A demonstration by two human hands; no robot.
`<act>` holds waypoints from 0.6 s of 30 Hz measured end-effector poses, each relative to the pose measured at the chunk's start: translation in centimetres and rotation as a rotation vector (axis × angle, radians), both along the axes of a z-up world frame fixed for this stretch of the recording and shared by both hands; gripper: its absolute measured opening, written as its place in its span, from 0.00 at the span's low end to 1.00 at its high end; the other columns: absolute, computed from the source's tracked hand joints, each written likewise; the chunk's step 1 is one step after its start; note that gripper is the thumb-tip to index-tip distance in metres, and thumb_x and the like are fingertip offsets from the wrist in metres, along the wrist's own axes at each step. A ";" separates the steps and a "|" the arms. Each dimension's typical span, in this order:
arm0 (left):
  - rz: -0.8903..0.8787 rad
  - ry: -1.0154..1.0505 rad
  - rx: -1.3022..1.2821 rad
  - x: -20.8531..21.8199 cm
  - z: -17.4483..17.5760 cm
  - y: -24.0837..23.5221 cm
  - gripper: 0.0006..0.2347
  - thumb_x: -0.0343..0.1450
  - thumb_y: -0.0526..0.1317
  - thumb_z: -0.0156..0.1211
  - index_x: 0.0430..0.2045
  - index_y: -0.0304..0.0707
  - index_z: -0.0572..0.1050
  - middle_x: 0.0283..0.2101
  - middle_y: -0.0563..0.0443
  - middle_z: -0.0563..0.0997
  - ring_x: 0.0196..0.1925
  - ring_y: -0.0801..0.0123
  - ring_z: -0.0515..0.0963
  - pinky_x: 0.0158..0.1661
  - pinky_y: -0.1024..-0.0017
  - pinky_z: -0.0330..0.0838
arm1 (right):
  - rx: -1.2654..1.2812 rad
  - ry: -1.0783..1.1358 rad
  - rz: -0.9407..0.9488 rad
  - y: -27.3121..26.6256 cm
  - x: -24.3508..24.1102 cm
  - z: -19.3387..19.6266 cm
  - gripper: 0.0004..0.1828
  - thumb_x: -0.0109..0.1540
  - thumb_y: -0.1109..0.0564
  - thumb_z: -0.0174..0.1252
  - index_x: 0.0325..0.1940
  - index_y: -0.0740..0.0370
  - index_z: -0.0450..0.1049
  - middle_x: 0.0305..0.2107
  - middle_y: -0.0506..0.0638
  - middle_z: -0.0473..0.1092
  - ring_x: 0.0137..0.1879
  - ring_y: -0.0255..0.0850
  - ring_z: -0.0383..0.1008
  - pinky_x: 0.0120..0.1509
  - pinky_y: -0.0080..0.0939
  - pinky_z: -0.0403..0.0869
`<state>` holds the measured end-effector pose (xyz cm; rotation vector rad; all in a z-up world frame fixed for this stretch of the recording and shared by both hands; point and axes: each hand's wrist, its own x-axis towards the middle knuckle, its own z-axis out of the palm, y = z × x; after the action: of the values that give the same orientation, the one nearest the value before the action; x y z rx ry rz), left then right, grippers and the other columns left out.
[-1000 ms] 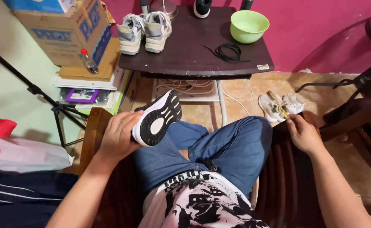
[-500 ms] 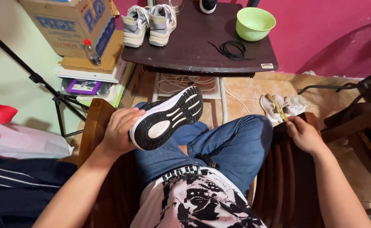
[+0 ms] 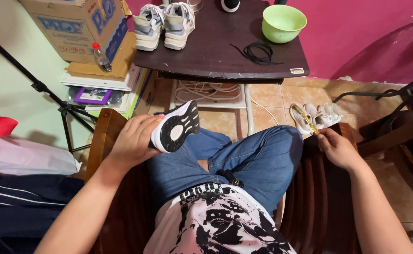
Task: The person scrubs the sole of a black sneaker with a toothbrush, then flips it to scrub the upper part. They continue scrubbing the sole and sides of the shoe while holding it in their lap.
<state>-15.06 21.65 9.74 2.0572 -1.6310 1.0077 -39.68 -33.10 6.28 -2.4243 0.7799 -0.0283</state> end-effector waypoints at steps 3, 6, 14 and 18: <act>0.008 0.029 0.074 0.1 -0.2 -0.2 0.33 0.69 0.59 0.65 0.57 0.26 0.68 0.61 0.38 0.76 0.59 0.49 0.76 0.56 0.57 0.71 | 0.013 0.016 -0.018 -0.1 0.0 0.0 0.15 0.72 0.47 0.47 0.55 0.55 0.73 0.30 0.49 0.75 0.37 0.42 0.72 0.49 0.42 0.68; 0.015 -0.016 0.085 0.2 -0.3 -0.4 0.34 0.69 0.60 0.65 0.57 0.26 0.68 0.60 0.40 0.76 0.59 0.51 0.77 0.56 0.58 0.72 | 0.047 -0.015 0.009 -0.5 0.0 -0.4 0.15 0.73 0.50 0.46 0.55 0.58 0.73 0.29 0.49 0.73 0.37 0.42 0.71 0.49 0.42 0.68; -0.027 0.011 0.031 -0.4 0.7 -0.3 0.34 0.70 0.62 0.59 0.55 0.24 0.70 0.58 0.36 0.77 0.58 0.49 0.78 0.57 0.57 0.73 | 0.025 -0.027 0.023 -0.6 -0.2 -0.5 0.14 0.73 0.48 0.45 0.49 0.58 0.72 0.28 0.48 0.73 0.36 0.41 0.71 0.49 0.42 0.68; -0.043 0.008 -0.059 -0.7 0.9 0.0 0.31 0.72 0.61 0.55 0.52 0.25 0.70 0.58 0.36 0.79 0.57 0.47 0.80 0.55 0.55 0.74 | 0.032 -0.020 -0.033 -0.3 -0.1 -0.1 0.15 0.73 0.46 0.43 0.51 0.56 0.70 0.29 0.47 0.74 0.37 0.41 0.70 0.50 0.42 0.66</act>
<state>-15.72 21.68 10.66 1.9764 -1.6150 1.0196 -39.81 -33.41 6.14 -2.3776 0.8051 -0.0530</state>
